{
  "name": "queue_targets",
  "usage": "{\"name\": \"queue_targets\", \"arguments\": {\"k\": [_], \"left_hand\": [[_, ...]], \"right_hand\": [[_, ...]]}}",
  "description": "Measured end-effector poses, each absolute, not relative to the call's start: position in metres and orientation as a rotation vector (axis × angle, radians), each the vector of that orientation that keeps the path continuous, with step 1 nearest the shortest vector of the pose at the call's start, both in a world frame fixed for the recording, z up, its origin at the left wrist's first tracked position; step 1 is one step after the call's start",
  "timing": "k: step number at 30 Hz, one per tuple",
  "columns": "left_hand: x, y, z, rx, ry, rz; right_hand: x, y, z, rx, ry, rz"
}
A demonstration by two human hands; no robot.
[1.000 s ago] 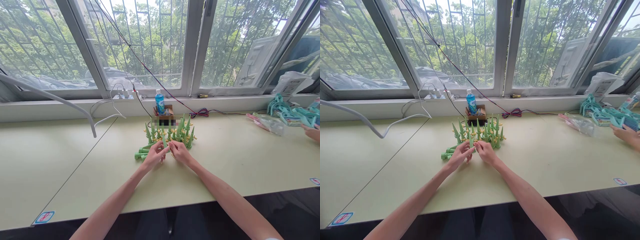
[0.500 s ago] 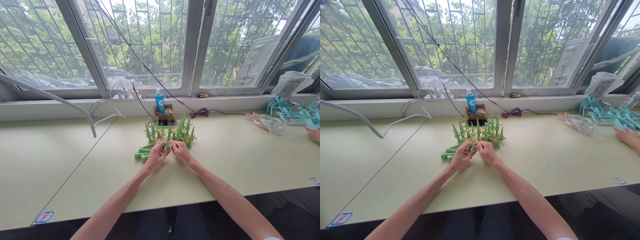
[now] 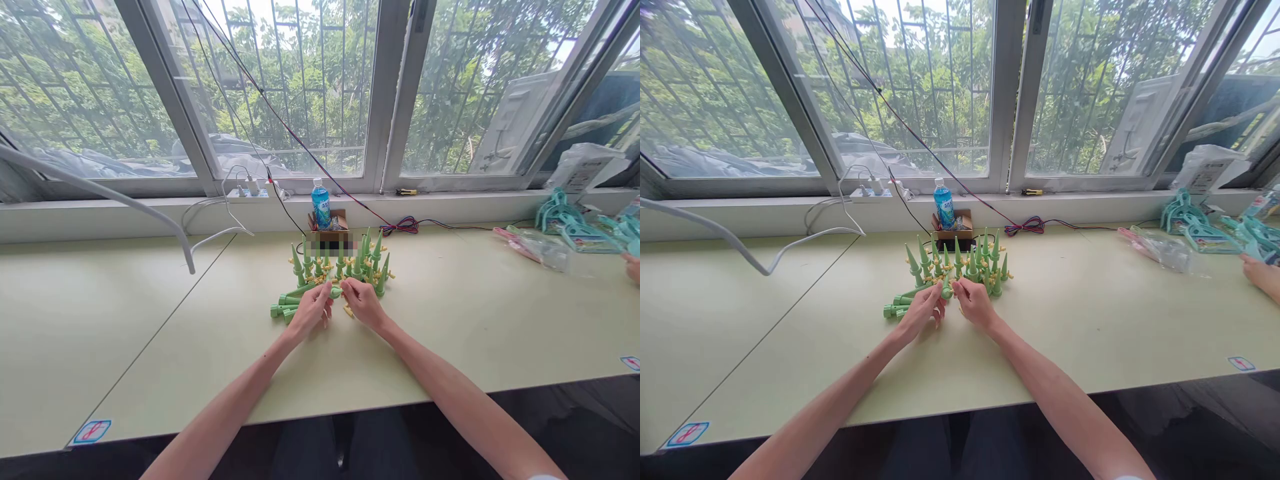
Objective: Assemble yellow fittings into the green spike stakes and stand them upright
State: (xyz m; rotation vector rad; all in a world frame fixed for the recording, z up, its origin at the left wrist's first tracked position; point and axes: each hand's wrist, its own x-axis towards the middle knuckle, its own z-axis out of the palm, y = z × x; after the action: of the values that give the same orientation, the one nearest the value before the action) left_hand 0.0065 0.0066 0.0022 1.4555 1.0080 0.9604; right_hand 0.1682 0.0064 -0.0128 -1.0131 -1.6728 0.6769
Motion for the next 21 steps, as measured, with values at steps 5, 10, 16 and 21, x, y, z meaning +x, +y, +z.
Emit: {"name": "queue_targets", "arguments": {"k": [5,10,16,21], "left_hand": [[0.0078,0.0040,0.0053,1.359,1.006,0.860],[0.0077,0.0049,0.0048,1.257,0.982,0.739],[0.0041,0.0078,0.0041,1.213,0.899,0.755],[-0.0005,0.0099,0.0017,1.396,0.921,0.845]], "right_hand": [[0.1682,0.0067,-0.0159,-0.990,-1.712,0.696],[0.1688,0.0069,-0.0160,-0.996,-1.693,0.643],[0.1697,0.0081,-0.0177,-0.985,-1.720,0.660],[0.1701,0.0091,-0.0198,-0.978,-1.733,0.674]]}}
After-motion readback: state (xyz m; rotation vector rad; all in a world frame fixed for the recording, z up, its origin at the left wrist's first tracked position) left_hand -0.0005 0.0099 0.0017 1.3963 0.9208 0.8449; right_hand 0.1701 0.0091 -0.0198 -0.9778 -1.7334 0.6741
